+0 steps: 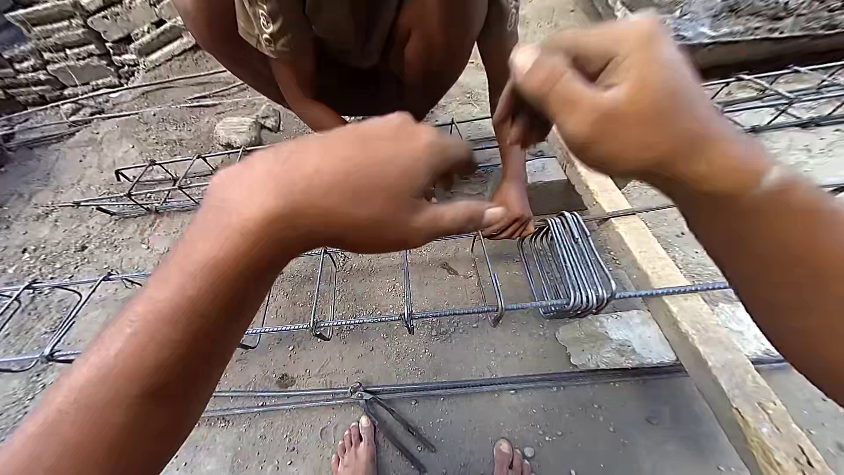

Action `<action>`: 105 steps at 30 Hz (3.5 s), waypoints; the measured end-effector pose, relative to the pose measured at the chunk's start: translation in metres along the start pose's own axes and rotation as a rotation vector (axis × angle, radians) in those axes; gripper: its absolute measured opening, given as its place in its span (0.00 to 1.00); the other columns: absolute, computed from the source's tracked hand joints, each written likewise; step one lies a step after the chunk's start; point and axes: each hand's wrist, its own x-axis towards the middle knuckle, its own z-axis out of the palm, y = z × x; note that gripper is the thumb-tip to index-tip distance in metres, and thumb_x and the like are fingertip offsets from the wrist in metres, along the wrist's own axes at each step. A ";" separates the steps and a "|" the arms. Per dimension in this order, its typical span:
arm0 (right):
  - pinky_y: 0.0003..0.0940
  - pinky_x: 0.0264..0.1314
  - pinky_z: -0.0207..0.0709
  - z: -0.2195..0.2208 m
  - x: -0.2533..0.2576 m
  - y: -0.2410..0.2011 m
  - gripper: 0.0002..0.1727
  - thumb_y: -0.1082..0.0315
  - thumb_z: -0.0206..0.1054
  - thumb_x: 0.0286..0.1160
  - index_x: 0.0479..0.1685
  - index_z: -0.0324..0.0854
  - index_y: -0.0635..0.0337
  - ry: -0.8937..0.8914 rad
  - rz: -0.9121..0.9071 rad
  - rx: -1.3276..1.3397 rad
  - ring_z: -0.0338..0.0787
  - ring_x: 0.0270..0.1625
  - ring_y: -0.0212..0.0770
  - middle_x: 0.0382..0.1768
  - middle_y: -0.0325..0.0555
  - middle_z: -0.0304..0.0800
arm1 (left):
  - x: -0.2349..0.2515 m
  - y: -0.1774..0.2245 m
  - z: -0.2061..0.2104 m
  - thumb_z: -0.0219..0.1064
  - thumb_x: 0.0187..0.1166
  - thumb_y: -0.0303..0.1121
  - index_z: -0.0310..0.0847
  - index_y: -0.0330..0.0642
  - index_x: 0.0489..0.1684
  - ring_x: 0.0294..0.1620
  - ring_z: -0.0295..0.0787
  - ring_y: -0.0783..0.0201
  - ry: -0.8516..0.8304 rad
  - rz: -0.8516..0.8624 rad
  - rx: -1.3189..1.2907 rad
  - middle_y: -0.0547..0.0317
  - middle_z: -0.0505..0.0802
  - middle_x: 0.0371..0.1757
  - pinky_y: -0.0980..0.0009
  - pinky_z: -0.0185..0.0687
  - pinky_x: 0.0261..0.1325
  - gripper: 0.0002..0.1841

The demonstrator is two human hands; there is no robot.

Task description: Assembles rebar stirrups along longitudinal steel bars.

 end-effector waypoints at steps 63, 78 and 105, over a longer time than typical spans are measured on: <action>0.62 0.44 0.75 0.181 -0.131 0.130 0.30 0.53 0.38 0.97 0.43 0.78 0.68 -0.260 0.989 0.004 0.85 0.41 0.62 0.34 0.63 0.81 | -0.089 -0.096 0.281 0.47 0.85 0.69 0.84 0.40 0.61 0.47 0.90 0.43 -0.601 -0.390 -0.465 0.41 0.91 0.41 0.38 0.80 0.55 0.39; 0.64 0.48 0.75 0.185 -0.129 0.128 0.31 0.52 0.36 0.97 0.49 0.78 0.70 -0.258 0.995 0.061 0.87 0.46 0.64 0.39 0.66 0.84 | -0.090 -0.098 0.283 0.46 0.85 0.69 0.84 0.39 0.55 0.42 0.89 0.45 -0.586 -0.366 -0.445 0.44 0.90 0.36 0.41 0.80 0.49 0.38; 0.57 0.43 0.73 0.184 -0.130 0.138 0.33 0.52 0.34 0.98 0.39 0.79 0.68 -0.271 0.974 0.118 0.82 0.38 0.57 0.32 0.60 0.79 | -0.087 -0.096 0.280 0.46 0.86 0.68 0.84 0.38 0.55 0.42 0.89 0.43 -0.604 -0.385 -0.408 0.43 0.90 0.36 0.39 0.80 0.49 0.38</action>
